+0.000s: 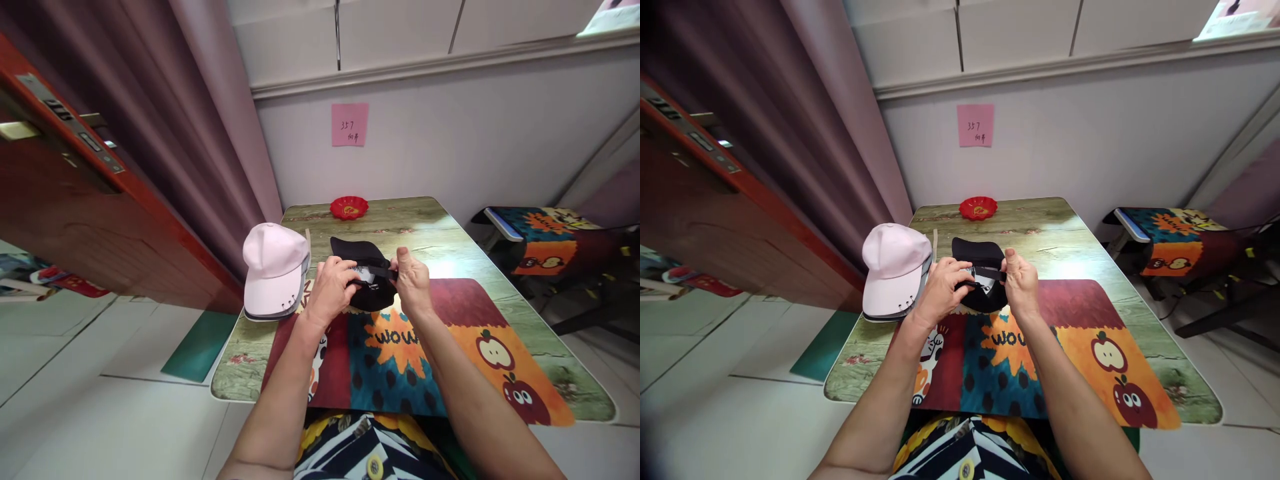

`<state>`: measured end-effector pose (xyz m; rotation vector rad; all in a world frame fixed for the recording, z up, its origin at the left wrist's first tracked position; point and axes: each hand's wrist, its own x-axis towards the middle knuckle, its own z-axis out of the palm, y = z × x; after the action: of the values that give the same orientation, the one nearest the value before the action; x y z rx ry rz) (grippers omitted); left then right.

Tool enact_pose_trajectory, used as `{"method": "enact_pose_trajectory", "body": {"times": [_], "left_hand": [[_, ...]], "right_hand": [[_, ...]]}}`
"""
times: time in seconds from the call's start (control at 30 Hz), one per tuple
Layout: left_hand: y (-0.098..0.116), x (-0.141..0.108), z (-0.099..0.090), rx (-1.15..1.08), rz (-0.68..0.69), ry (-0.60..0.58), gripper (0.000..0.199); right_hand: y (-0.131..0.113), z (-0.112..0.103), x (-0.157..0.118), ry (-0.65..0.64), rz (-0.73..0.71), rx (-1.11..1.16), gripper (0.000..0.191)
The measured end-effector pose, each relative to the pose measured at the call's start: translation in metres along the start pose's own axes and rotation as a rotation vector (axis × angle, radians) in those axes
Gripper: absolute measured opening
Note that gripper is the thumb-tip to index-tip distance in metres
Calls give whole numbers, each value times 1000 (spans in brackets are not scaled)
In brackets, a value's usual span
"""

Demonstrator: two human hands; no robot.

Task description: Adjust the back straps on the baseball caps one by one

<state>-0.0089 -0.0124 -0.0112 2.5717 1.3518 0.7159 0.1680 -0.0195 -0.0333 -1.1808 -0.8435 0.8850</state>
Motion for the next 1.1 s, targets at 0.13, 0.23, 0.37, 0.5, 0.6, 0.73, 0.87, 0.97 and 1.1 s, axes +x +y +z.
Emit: {"method": "enact_pose_trajectory", "body": {"times": [0.13,0.23,0.37,0.5,0.6,0.73,0.87,0.97,1.1], "left_hand": [[11,-5,-2,34,-15,72,25],[10,-10,-1,-26,-60,99,17],[-3,-13,1,-373,-156,119,15],[-13,-7,6,-819,-378,181,15],[-15,-2,8,-1010,-437,184,23],[-13,0,8,-1008,-461,204,25],[-8,0,6,-1010,-408,144,21],[-4,2,4,-926,-323,117,20],[2,4,3,-726,-319,160,15]], "right_hand": [[-18,-1,-5,-123,-30,-60,64],[-24,-5,-9,-338,-87,-124,46],[-19,-10,-8,-454,-98,-201,36],[-18,-10,-6,-306,-242,-333,30],[-24,-5,-8,-249,-287,-375,27],[-21,4,-11,-234,-220,-362,29],[-9,12,-9,-327,-155,-288,33],[-5,15,-7,-379,-137,-276,34],[-6,15,-6,-294,-114,-343,31]]}}
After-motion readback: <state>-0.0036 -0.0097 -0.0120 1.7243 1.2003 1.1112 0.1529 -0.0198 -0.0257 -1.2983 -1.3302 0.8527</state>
